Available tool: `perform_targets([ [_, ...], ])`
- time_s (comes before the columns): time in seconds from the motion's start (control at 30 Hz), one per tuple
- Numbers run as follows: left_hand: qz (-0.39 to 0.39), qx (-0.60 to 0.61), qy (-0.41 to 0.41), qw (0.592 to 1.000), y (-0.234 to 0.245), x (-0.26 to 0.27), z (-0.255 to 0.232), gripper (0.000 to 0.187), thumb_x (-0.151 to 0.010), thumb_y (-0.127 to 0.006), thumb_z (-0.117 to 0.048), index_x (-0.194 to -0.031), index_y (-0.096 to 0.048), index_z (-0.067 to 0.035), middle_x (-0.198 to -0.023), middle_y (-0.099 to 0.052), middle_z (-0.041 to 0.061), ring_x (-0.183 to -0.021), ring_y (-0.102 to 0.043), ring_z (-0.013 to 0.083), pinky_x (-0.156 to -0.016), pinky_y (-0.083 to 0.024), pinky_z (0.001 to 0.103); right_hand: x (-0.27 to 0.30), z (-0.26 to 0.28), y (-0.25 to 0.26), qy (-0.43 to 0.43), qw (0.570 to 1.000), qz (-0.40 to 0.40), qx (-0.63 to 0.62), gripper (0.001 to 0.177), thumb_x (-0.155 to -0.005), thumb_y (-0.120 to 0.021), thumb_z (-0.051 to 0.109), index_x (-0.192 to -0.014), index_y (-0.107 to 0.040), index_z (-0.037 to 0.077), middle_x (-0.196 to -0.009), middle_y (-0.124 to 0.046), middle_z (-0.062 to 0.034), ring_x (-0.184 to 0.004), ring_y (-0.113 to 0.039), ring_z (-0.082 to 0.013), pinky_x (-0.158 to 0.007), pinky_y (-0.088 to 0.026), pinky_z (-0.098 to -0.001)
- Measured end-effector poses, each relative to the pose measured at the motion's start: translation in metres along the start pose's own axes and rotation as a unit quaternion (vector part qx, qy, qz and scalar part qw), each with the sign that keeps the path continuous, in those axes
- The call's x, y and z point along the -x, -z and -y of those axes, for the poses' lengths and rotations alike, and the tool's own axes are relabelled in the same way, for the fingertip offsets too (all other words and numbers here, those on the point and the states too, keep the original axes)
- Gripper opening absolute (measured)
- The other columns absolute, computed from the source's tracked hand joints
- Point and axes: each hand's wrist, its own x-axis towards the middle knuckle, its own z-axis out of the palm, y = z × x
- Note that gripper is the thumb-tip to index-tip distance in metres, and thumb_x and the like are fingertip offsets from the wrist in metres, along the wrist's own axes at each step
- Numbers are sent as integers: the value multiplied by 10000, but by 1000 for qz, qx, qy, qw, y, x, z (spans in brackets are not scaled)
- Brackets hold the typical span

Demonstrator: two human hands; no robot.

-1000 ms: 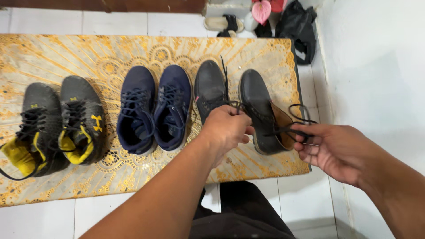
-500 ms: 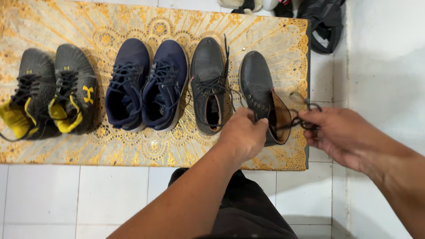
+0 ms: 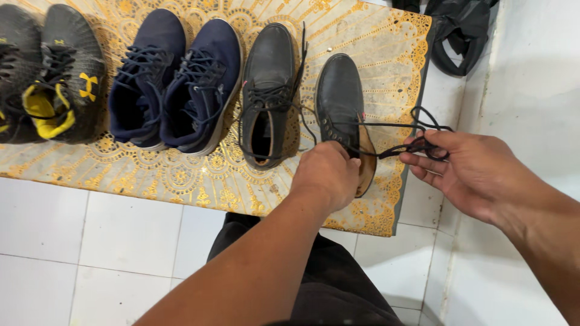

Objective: The person removes the laces from a black leather shoe, then re-laces the same shoe by threading the laces through the eyelets and tying them. The person handles the laces and the shoe directly with their hands.

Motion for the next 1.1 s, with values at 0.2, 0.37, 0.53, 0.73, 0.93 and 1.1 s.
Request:
perform_targets([
  [0.2, -20, -97, 4, 995, 4, -3, -12, 364, -933, -687, -323, -1228, -674, -109, -1303, -657, 161, -1226, -629, 326, -1004, -519, 421, -8, 7, 16, 82, 995, 52, -22, 229, -1018, -512, 189, -993, -657, 13, -957, -688, -93, -935, -646, -202, -933, -513, -367],
  [0.37, -17, -123, -4, 992, -1, -10, -9, 369, -914, -702, -239, -1257, -649, -114, -1331, -639, 160, -1239, -625, 324, -1004, -524, 418, -6, 26, 25, 107, 989, 91, -53, 210, -1029, -520, 184, -881, -554, 39, -961, -688, -111, -940, -654, -215, -956, -528, -380],
  [0.53, -55, -186, -2, 981, -1, -15, -3, 619, -933, -690, -313, -1447, -454, -61, -1362, -596, 197, -1238, -622, 349, -1006, -515, 424, -3, 34, 27, 101, 990, 85, -45, 215, -1017, -535, 188, -926, -630, 18, -923, -673, -104, -882, -623, -211, -906, -525, -384],
  [0.73, 12, -196, 32, 980, -7, -25, 8, 507, -981, -608, -376, -1347, -555, -29, -1399, -557, 197, -1289, -579, 356, -1032, -503, 434, -3, 25, 32, 83, 991, 95, -34, 201, -1002, -556, 181, -959, -644, 5, -917, -669, -106, -858, -629, -200, -878, -531, -367],
  [0.93, -70, -145, 24, 987, -19, -34, 6, 355, -973, -549, -198, -1269, -630, -19, -1345, -599, 218, -1261, -603, 355, -1008, -528, 416, 0, 23, 30, 76, 991, 96, -44, 202, -993, -562, 176, -985, -650, -6, -920, -675, -101, -860, -642, -204, -874, -536, -365],
  [1.1, -104, -100, 25, 989, 1, -39, 11, 320, -1008, -496, -180, -1210, -683, -18, -1299, -657, 222, -1233, -635, 376, -1049, -507, 433, 3, 31, 25, 79, 993, 82, -39, 207, -994, -563, 175, -1001, -646, -14, -931, -684, -110, -888, -655, -212, -900, -541, -368],
])
